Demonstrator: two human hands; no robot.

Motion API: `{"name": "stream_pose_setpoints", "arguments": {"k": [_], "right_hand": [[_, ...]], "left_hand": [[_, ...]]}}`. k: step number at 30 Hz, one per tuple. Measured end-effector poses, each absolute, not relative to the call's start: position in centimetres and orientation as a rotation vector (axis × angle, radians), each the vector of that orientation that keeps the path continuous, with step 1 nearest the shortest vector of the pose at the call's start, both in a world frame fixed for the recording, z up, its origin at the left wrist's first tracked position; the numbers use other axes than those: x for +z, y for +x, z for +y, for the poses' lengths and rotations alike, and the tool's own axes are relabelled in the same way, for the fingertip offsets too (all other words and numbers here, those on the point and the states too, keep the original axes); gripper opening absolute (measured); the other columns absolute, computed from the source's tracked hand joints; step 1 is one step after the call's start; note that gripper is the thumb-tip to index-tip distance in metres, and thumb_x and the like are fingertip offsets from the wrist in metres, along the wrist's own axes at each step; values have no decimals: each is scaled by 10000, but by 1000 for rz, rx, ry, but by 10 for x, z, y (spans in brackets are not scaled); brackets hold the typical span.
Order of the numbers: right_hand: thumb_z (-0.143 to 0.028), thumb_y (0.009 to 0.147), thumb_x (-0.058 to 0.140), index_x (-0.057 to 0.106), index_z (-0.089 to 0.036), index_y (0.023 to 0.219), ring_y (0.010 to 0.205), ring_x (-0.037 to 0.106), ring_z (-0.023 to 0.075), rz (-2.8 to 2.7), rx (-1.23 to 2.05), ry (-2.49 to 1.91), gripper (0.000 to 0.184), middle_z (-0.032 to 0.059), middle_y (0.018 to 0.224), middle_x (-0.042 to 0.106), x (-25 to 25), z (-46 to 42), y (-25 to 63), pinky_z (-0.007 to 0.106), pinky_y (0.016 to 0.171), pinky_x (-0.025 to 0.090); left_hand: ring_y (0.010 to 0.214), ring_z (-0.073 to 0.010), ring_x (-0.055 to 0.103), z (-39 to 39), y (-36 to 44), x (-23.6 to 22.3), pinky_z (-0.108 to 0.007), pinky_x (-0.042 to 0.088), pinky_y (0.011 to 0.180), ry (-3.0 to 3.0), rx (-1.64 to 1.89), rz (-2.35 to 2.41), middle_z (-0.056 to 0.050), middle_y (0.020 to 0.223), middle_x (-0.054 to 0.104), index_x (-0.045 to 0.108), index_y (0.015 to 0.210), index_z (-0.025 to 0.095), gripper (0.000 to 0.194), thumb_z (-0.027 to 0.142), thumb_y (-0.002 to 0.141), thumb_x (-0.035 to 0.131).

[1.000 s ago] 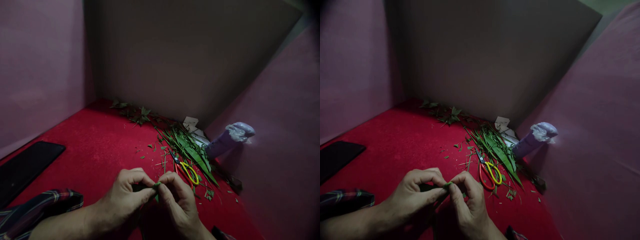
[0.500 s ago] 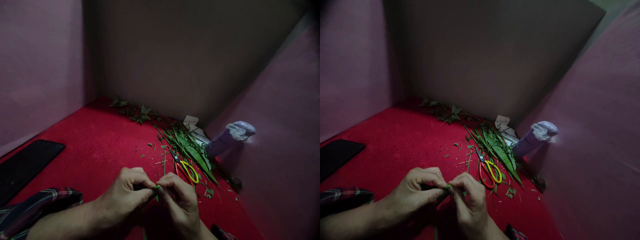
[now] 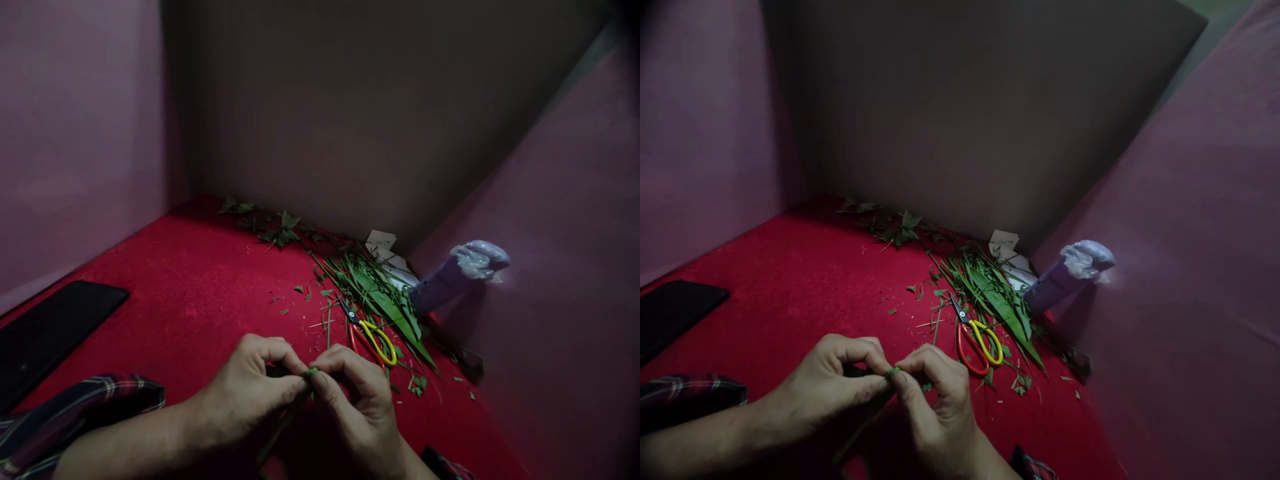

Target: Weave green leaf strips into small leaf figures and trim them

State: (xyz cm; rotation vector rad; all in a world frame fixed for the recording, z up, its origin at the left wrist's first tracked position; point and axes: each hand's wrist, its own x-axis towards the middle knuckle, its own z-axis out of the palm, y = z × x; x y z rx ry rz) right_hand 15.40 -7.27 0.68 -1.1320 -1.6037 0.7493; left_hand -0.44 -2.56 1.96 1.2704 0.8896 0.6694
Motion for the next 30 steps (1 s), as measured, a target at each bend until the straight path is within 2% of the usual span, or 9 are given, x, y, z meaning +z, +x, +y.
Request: {"name": "stream_pose_setpoints", "arguments": {"k": [4, 10, 17, 20, 23, 30], "right_hand": [[-203, 841, 531, 600, -170, 745, 618, 528, 135, -1604, 785, -1141, 123, 20, 676, 562, 6, -70, 155, 257, 571, 410], [-216, 834, 535, 599, -161, 706, 597, 511, 135, -1637, 791, -1152, 153, 18, 643, 549, 8, -70, 156, 258, 563, 394], [-181, 856, 467, 551, -172, 759, 565, 470, 115, -1716, 711, -1212, 129, -10, 640, 496, 8, -74, 151, 236, 536, 370], [-188, 855, 473, 553, -172, 755, 564, 473, 111, -1708, 715, -1194, 130, -11, 637, 496, 7, -73, 151, 230, 535, 375], [-192, 851, 487, 548, -171, 730, 558, 471, 106, -1683, 746, -1185, 137, -16, 622, 494, 6, -72, 152, 227, 535, 373], [-274, 857, 527, 531, -169, 707, 505, 422, 81, -1470, 996, -1204, 184, -39, 575, 460, 0, -72, 154, 202, 468, 333]], "left_hand": [[486, -96, 451, -24, -4, 16, -225, 337, 477, 1206, 625, 895, 29, 528, 545, 670, 587, 127, 130, 248, 621, 706], [537, -114, 482, -26, -4, 19, -222, 362, 492, 1443, 697, 980, 11, 563, 552, 699, 559, 142, 81, 188, 623, 679], [528, -114, 482, -24, -5, 24, -220, 361, 500, 1519, 685, 945, 13, 528, 564, 678, 578, 134, 101, 185, 657, 642], [566, -118, 510, -23, -5, 23, -213, 378, 519, 1472, 706, 915, 15, 587, 594, 648, 672, 143, 21, 158, 658, 642], [604, -120, 533, -24, -5, 20, -207, 399, 541, 1420, 741, 872, 17, 650, 624, 625, 790, 162, 135, 135, 659, 646], [569, -111, 526, -29, -4, 19, -195, 401, 506, 1387, 751, 894, 5, 604, 621, 693, 646, 157, 69, 116, 671, 643]]}}
